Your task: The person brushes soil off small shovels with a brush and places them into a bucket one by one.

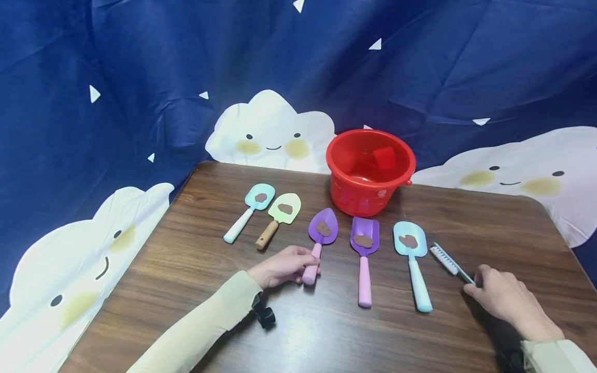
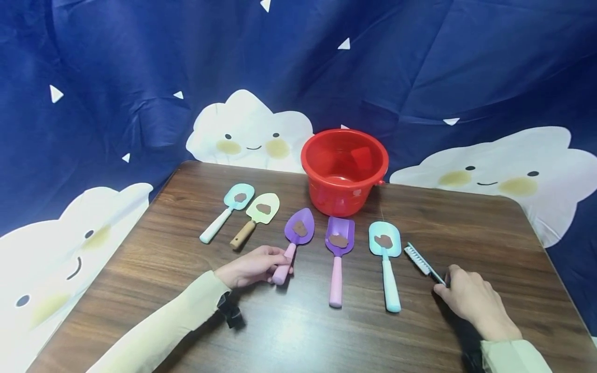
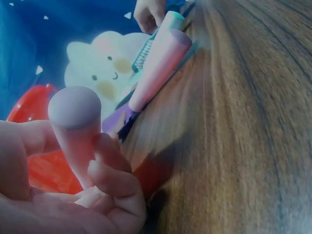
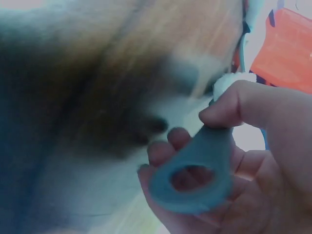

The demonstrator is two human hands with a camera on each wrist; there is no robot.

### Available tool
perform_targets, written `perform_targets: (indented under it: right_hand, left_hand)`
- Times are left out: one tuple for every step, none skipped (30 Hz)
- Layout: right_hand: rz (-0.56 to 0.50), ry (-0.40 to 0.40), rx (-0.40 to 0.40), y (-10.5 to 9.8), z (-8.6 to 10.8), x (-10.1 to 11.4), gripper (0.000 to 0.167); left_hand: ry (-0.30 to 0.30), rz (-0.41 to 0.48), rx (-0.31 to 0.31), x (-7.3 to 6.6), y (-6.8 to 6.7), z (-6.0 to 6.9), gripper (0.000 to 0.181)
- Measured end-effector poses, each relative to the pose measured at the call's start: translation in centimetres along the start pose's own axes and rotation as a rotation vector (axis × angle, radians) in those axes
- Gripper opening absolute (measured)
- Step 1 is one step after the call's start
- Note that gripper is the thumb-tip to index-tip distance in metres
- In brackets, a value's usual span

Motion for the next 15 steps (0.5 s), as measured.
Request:
perform_targets:
  right_hand:
    - [-0.005, 0.003, -0.009, -0.1, 0.0, 0.1, 0.031]
    - [-0.007, 0.004, -0.026, -0.3, 0.0, 0.2, 0.031]
    - [-0.014, 0.006, -0.034, -0.5, 0.0, 0.3, 0.031]
    - [-0.023, 0.011, -0.037, -0.8, 0.1, 0.4, 0.031]
    - [-0.03, 0.013, -0.045, -1.0, 0.1, 0.5, 0.031]
    - [-0.031, 0.015, -0.058, -1.3, 0.1, 0.6, 0.03]
    - [-0.032, 0.019, -0.074, -1.6, 0.2, 0.7, 0.03]
    - [-0.035, 0.018, -0.093, -1.9, 0.3, 0.7, 0.029]
    - [-0.04, 0.016, -0.111, -2.2, 0.3, 0.8, 0.028]
    - [-0.042, 0.01, -0.135, -2.5, 0.4, 0.9, 0.027]
    - [-0.045, 0.0, -0.162, -2.7, 0.4, 1.1, 0.026]
    - [-0.049, -0.008, -0.185, -3.0, 0.4, 1.3, 0.025]
    - [-0.055, -0.017, -0.207, -3.2, 0.5, 1.5, 0.024]
    - [-0.058, -0.026, -0.225, -3.3, 0.5, 1.7, 0.023]
    - [-0.062, -0.035, -0.24, -3.5, 0.5, 1.9, 0.023]
  left_hand:
    - [0.0, 0.001, 0.002, -0.1, 0.0, 0.1, 0.034]
    - [-0.001, 0.003, 0.003, -0.1, 0.1, 0.1, 0.035]
    - [-0.001, 0.004, 0.006, -0.2, 0.1, 0.2, 0.035]
    - [0.0, 0.005, 0.01, -0.3, 0.1, 0.3, 0.035]
    - [0.002, 0.006, 0.015, -0.5, 0.1, 0.3, 0.034]
    - [0.004, 0.007, 0.019, -0.6, 0.1, 0.4, 0.033]
    - [0.006, 0.01, 0.024, -0.7, 0.1, 0.4, 0.033]
    - [0.008, 0.011, 0.026, -0.8, 0.1, 0.5, 0.031]
    - [0.009, 0.011, 0.03, -0.9, 0.1, 0.5, 0.03]
    - [0.01, 0.011, 0.031, -1.0, 0.1, 0.6, 0.03]
    - [0.011, 0.01, 0.03, -1.1, 0.0, 0.6, 0.029]
    - [0.01, 0.008, 0.031, -1.1, -0.1, 0.6, 0.029]
    - [0.01, 0.006, 0.033, -1.1, -0.1, 0.6, 0.03]
    - [0.01, 0.002, 0.035, -1.1, -0.2, 0.6, 0.031]
    - [0.012, -0.001, 0.038, -1.1, -0.3, 0.7, 0.032]
Point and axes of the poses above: each hand's wrist, its own z-axis away from the middle knuckle, its own y-axis out of the palm, x = y × z, the point moved 6 cm from there along -z, towards the middle knuckle, and after that the axes turned 7 degrees about -y, right-handed, at the moved point
